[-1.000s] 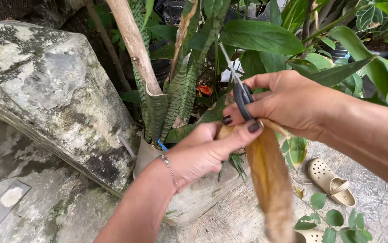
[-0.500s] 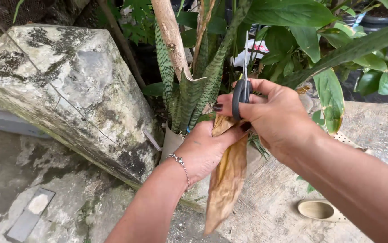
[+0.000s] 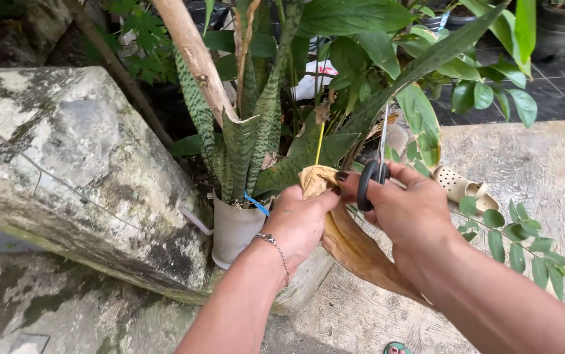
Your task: Prune dead or yellowing leaves from various potted and garden plants using scissors.
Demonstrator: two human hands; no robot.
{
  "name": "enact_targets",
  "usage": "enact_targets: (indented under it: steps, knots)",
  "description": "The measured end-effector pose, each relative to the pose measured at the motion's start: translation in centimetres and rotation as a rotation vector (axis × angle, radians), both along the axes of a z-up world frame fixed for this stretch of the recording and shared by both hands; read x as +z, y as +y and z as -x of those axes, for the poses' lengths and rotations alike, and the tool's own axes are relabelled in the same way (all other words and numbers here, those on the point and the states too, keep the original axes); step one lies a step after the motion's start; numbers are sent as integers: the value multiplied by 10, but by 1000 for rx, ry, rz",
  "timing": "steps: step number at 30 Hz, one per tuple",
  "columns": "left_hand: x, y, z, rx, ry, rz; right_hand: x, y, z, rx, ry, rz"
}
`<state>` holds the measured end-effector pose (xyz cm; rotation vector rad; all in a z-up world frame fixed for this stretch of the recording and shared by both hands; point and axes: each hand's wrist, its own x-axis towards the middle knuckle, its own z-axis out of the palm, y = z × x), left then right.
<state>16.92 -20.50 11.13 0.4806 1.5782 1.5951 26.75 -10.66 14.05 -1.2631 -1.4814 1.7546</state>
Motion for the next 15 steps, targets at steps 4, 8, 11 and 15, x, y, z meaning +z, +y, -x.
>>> enact_targets:
  steps: [4, 8, 11, 15]
  knots:
    - [-7, 16, -4, -48, -12, -6, -16, 1, -6, -55, 8, 52]
    - [-1, 31, -17, -136, -226, -100, -27, 4, -16, -109, -6, 33]
    - [2, 43, -34, -88, -308, -100, -27, 7, -27, -135, -5, 68]
    - [-18, 65, -54, 121, -278, 18, -32, 14, -46, -110, -21, 133]
